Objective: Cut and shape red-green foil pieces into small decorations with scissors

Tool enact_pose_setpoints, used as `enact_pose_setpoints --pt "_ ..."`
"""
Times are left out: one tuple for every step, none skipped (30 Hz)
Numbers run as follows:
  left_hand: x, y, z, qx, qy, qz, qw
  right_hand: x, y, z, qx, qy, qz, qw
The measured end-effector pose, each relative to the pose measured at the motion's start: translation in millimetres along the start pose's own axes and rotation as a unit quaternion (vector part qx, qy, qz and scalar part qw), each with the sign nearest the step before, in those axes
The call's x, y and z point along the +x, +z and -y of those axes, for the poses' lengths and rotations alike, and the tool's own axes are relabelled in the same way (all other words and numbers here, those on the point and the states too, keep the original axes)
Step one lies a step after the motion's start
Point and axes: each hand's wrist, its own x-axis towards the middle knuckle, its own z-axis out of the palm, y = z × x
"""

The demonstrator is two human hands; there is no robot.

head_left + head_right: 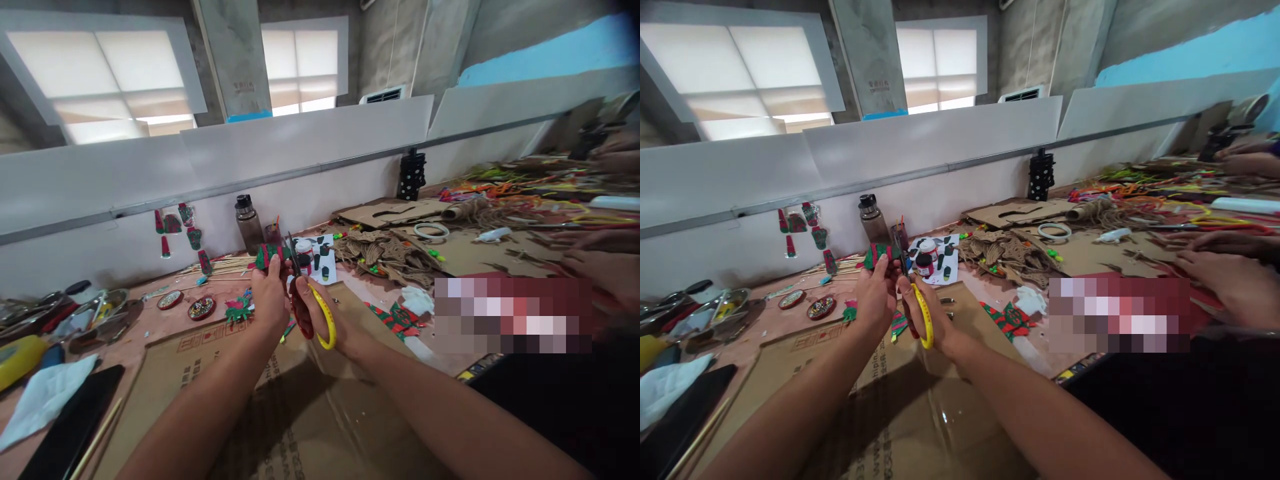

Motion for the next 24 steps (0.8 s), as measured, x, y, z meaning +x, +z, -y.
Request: enact_pose_setpoints --pt "-0.2 0.3 0.1 -0.001 -0.002 -0.004 1.0 1.3 -1.1 -1.3 -0.012 -0.022 0.003 1.0" --pt "-0.5 0.6 0.1 -0.001 -0.003 -0.006 1.0 2.6 -2.1 -2.6 -0.025 -0.045 0.001 0.999" --pt "-0.8 0.9 0.1 -0.002 -0.003 -0.007 1.0 3.7 -3.0 -3.8 -0.038 -0.063 -0.003 0.997" --pt "-1.1 1.1 0.0 -0.002 -0.003 -0.007 1.0 4.5 -3.5 -4.7 -0.048 -0.074 -0.009 0.996" --pt "-1.4 1.4 -0.1 -0.002 -0.004 -0.006 1.0 4.9 -3.8 -5.4 -0.053 -0.078 -0.013 0.995" --pt "-1.7 1.6 -0.3 -0.002 -0.004 -0.006 1.0 5.0 -3.9 -5.8 -0.053 -0.078 -0.015 0.995" --pt "-1.9 1.8 -0.4 -0.002 -0.004 -0.008 1.0 4.8 -3.7 -5.9 -0.051 -0.073 -0.014 0.996" --pt "-2.2 2.1 -0.6 -0.002 -0.005 -0.01 1.0 4.5 -3.5 -5.8 -0.048 -0.069 -0.011 0.996" --pt "-2.4 2.3 -0.8 -0.002 -0.005 -0.012 1.0 4.2 -3.3 -5.5 -0.047 -0.066 -0.009 0.997" --pt "-2.5 2.4 -0.9 -0.002 -0.006 -0.012 1.0 4.0 -3.1 -5.0 -0.046 -0.067 -0.007 0.997" --pt "-2.6 2.5 -1.1 -0.003 -0.006 -0.012 1.0 3.9 -3.1 -4.4 -0.047 -0.071 -0.008 0.996" --pt "-2.7 2.5 -1.2 -0.005 -0.005 -0.01 1.0 4.0 -3.1 -3.9 -0.05 -0.075 -0.008 0.996" --pt "-2.6 2.5 -1.3 -0.007 -0.004 -0.006 1.0 4.2 -3.3 -3.3 -0.053 -0.078 -0.009 0.996" --pt "-2.4 2.3 -1.3 -0.008 -0.002 -0.003 1.0 4.5 -3.4 -2.9 -0.056 -0.081 -0.013 0.995" --pt "-2.1 2.0 -1.3 -0.009 -0.001 0.001 1.0 4.9 -3.6 -2.6 -0.059 -0.084 -0.015 0.995" --pt "-1.7 1.7 -1.3 -0.008 0.0 0.006 1.0 5.2 -3.8 -2.3 -0.06 -0.087 -0.015 0.994" --pt "-1.2 1.5 -1.3 -0.007 -0.001 0.009 1.0 5.3 -3.9 -2.1 -0.059 -0.089 -0.015 0.994" --pt "-0.7 1.2 -1.3 -0.006 -0.001 0.011 1.0 5.4 -4.0 -1.8 -0.059 -0.091 -0.015 0.994" --pt "-0.1 1.1 -1.3 -0.006 -0.001 0.012 1.0 5.3 -4.0 -1.4 -0.059 -0.091 -0.015 0.994" --pt "0.4 1.0 -1.4 -0.008 0.0 0.01 1.0 5.1 -4.1 -0.9 -0.061 -0.09 -0.016 0.994" --pt "0.9 1.0 -1.5 -0.011 0.001 0.007 1.0 4.9 -4.1 -0.2 -0.063 -0.089 -0.016 0.994" --pt "1.4 1.1 -1.6 -0.015 0.002 0.006 1.0 4.6 -4.2 0.4 -0.065 -0.087 -0.017 0.994" --pt "1.8 1.1 -1.7 -0.018 0.003 0.006 1.0 4.3 -4.2 0.8 -0.068 -0.084 -0.017 0.994" --pt "2.2 1.2 -1.7 -0.022 0.004 0.008 1.0 4.0 -4.3 1.0 -0.069 -0.08 -0.014 0.994"
